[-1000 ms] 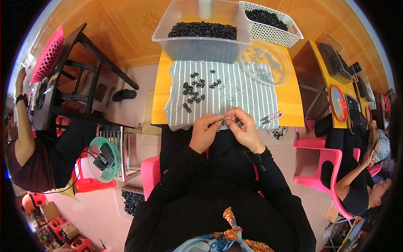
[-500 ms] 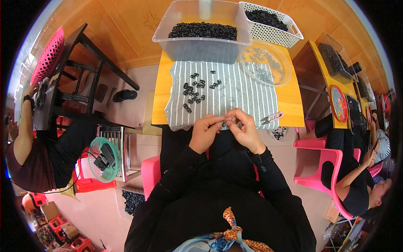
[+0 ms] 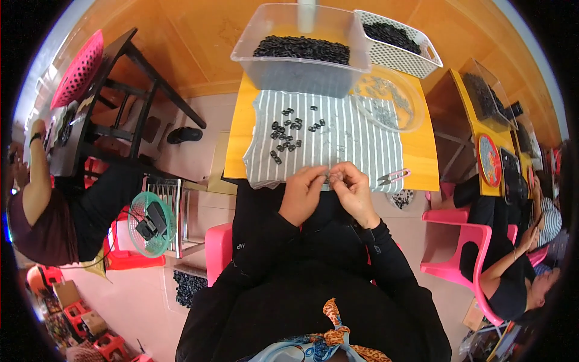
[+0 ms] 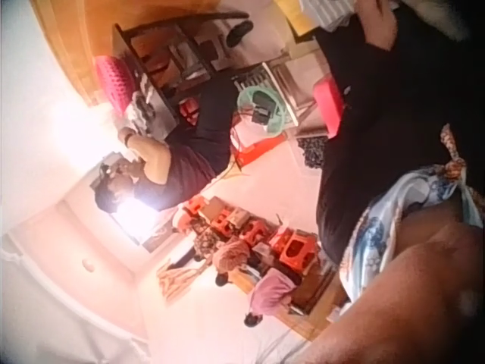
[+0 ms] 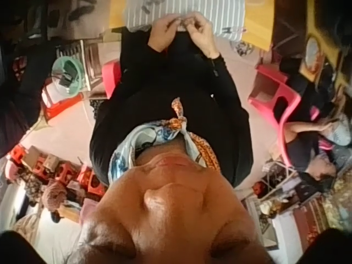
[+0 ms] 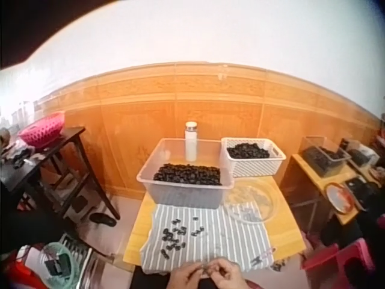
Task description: Manually assembling small black plastic components by hand at a workstation.
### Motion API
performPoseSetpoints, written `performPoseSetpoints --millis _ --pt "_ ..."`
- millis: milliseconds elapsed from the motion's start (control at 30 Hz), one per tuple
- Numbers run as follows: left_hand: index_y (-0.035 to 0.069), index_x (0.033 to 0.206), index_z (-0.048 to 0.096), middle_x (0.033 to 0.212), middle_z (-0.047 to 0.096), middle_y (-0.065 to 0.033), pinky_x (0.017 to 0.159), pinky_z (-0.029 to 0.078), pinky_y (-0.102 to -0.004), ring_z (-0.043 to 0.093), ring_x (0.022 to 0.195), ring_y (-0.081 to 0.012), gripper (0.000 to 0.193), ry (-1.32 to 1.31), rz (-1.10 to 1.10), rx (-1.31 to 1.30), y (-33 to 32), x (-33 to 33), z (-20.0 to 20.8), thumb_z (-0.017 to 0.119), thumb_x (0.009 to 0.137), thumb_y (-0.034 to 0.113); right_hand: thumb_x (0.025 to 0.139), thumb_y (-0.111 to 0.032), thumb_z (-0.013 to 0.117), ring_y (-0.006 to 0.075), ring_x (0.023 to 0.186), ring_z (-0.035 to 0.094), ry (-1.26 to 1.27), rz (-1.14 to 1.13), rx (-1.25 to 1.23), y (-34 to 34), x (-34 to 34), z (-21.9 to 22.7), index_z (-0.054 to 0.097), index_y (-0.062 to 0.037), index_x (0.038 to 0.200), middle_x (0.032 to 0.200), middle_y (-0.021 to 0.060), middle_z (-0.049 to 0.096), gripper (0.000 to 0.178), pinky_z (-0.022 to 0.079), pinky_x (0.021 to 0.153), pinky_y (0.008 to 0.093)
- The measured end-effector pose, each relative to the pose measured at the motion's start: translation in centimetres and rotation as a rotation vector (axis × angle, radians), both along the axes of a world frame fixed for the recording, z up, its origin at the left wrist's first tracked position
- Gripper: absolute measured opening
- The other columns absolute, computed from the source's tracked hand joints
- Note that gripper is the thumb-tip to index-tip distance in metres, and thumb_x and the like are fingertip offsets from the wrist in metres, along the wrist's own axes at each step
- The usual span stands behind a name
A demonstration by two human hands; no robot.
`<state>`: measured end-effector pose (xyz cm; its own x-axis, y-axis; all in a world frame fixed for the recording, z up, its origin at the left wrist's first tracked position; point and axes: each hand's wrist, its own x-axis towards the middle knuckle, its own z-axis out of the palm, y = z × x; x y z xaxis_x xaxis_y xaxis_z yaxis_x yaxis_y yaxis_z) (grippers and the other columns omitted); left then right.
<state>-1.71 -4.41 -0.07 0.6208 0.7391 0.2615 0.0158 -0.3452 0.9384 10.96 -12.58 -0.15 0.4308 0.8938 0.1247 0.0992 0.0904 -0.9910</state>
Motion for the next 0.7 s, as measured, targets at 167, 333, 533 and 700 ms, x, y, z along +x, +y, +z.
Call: performPoseSetpoints --millis 167,333,533,700 --pt "-0.001 0.096 0.058 0.087 0.052 -0.014 0.07 0.044 -0.0366 0.052 0.085 -0.0327 0.024 0.037 0.042 0.382 -0.4 -0.8 1.0 0.059 0.073 -0.002 0.084 0.006 0.055 0.0031 0.065 0.049 0.173 -0.008 -0.019 0.5 -0.5 0.7 0.057 0.0005 0.091 0.073 -0.0023 0.056 0.009 0.04 0.059 0.0184" --pt "-0.003 0.09 0.062 0.08 0.055 -0.0133 0.064 0.045 -0.0347 0.056 0.075 -0.0291 0.013 0.007 0.106 0.23 0.6 -2.6 0.6 0.059 0.077 -0.001 0.088 -0.001 0.055 0.0025 0.066 0.05 0.166 0.034 -0.088 1.7 -1.3 1.8 0.059 0.0016 0.089 0.073 -0.0026 0.057 0.005 0.041 0.057 0.0197" --pt "-0.004 0.095 0.067 0.08 0.063 -0.0058 0.06 0.045 -0.021 0.056 0.063 -0.0093 0.015 -0.279 0.069 -0.592 3.2 -6.6 -0.2 0.06 0.085 0.004 0.077 -0.009 0.06 0.0361 0.07 0.057 -0.662 0.046 -0.087 7.0 -1.7 3.3 0.062 -0.0025 0.085 0.079 0.0168 0.056 0.01 0.046 0.061 0.0405" --pt "-0.004 0.097 0.066 0.081 0.065 -0.0071 0.06 0.044 -0.021 0.058 0.067 -0.0097 0.016 -0.441 0.133 -0.71 3.9 -7.9 -0.4 0.06 0.083 -0.001 0.076 -0.011 0.062 0.0357 0.074 0.058 -1.076 -0.009 -0.148 13.8 -2.2 3.5 0.062 -0.0024 0.082 0.081 0.0164 0.056 0.011 0.047 0.064 0.0439"
